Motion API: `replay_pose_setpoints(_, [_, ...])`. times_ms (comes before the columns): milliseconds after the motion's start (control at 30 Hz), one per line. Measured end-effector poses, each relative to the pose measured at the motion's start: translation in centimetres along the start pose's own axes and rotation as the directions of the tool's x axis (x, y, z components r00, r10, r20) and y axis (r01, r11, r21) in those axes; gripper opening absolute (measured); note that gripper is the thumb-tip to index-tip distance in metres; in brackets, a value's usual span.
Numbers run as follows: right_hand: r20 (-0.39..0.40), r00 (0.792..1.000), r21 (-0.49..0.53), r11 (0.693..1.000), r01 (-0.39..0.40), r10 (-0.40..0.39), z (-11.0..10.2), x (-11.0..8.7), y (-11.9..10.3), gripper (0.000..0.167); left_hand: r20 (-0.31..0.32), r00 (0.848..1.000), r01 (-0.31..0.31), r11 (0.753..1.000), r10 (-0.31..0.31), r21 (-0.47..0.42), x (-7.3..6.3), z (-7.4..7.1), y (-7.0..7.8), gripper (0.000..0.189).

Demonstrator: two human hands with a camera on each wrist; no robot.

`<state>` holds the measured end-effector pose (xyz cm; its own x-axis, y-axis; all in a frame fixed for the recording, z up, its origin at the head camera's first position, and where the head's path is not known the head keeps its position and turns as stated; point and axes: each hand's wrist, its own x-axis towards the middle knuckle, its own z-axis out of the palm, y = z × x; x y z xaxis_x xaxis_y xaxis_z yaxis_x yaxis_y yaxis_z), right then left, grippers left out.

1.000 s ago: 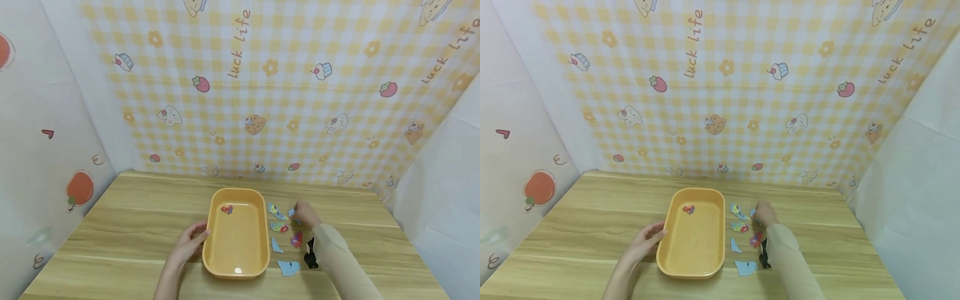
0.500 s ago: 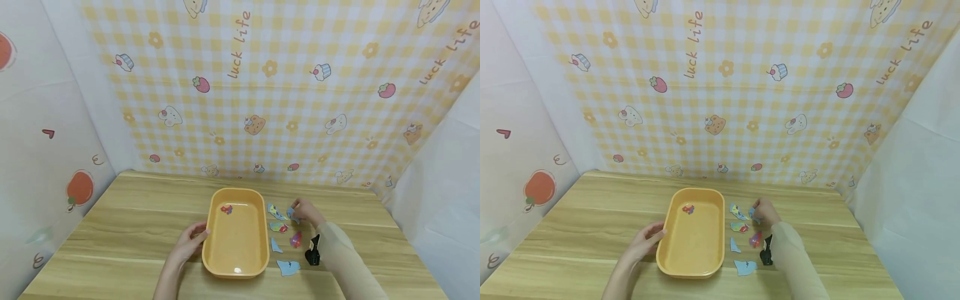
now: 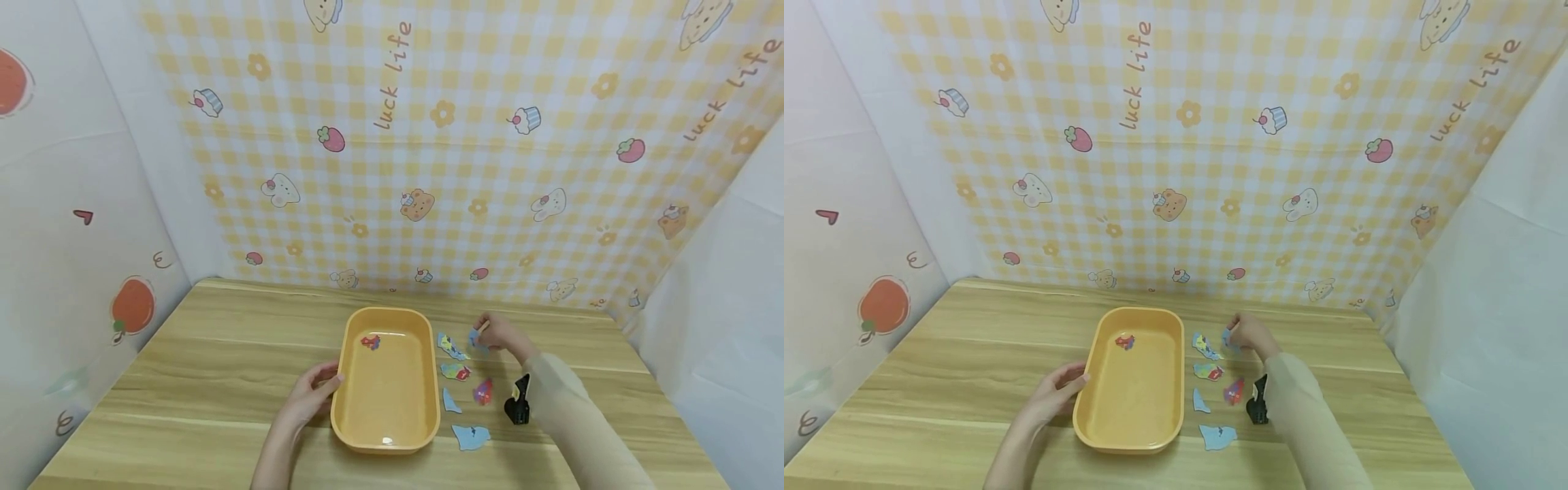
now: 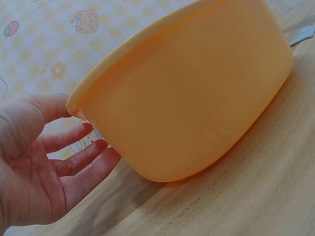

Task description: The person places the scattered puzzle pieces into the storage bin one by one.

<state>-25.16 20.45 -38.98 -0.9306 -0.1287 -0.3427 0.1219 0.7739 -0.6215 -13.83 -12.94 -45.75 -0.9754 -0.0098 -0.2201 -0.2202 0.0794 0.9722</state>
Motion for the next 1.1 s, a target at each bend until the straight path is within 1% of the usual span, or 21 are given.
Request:
replay_pose_setpoints(200, [0.023, 1.0, 0.007, 1.0, -0.003, 0.003, -0.3, 0.2, -1.2, 0.02, -0.009, 1.0, 0.004, 1.0, -0.004, 0.001, 0.0, 0.1, 0.1, 0.044])
replay_pose_setpoints(367, [0.032, 0.999, -0.006, 1.0, 0.03, -0.03, -0.3, 0.2, -2.2, 0.021, -0.007, 1.0, 0.003, 1.0, -0.003, 0.015, 0.0, 0.0, 0.2, 0.044])
replay_pose_setpoints(567, [0.047, 0.996, -0.036, 0.996, 0.081, -0.079, -0.2, 0.4, -3.5, 0.021, -0.002, 1.0, 0.001, 1.0, -0.001, 0.015, -0.2, -0.1, 0.2, 0.043])
replay_pose_setpoints(733, [0.044, 0.99, -0.056, 0.989, 0.134, -0.131, 0.3, 0.6, -4.6, 0.022, -0.001, 1.0, -0.002, 1.0, 0.002, 0.003, -0.2, -0.1, 0.2, 0.043])
replay_pose_setpoints(867, [0.053, 0.982, -0.071, 0.98, 0.184, -0.18, 0.7, 0.8, -5.5, 0.021, -0.002, 1.0, -0.002, 1.0, 0.002, -0.004, -0.1, 0.0, 0.1, 0.042])
replay_pose_setpoints(1100, [0.064, 0.969, -0.091, 0.965, 0.245, -0.24, 1.7, 1.1, -7.0, 0.019, -0.005, 1.0, 0.002, 1.0, -0.002, -0.003, -0.2, 0.0, 0.1, 0.043])
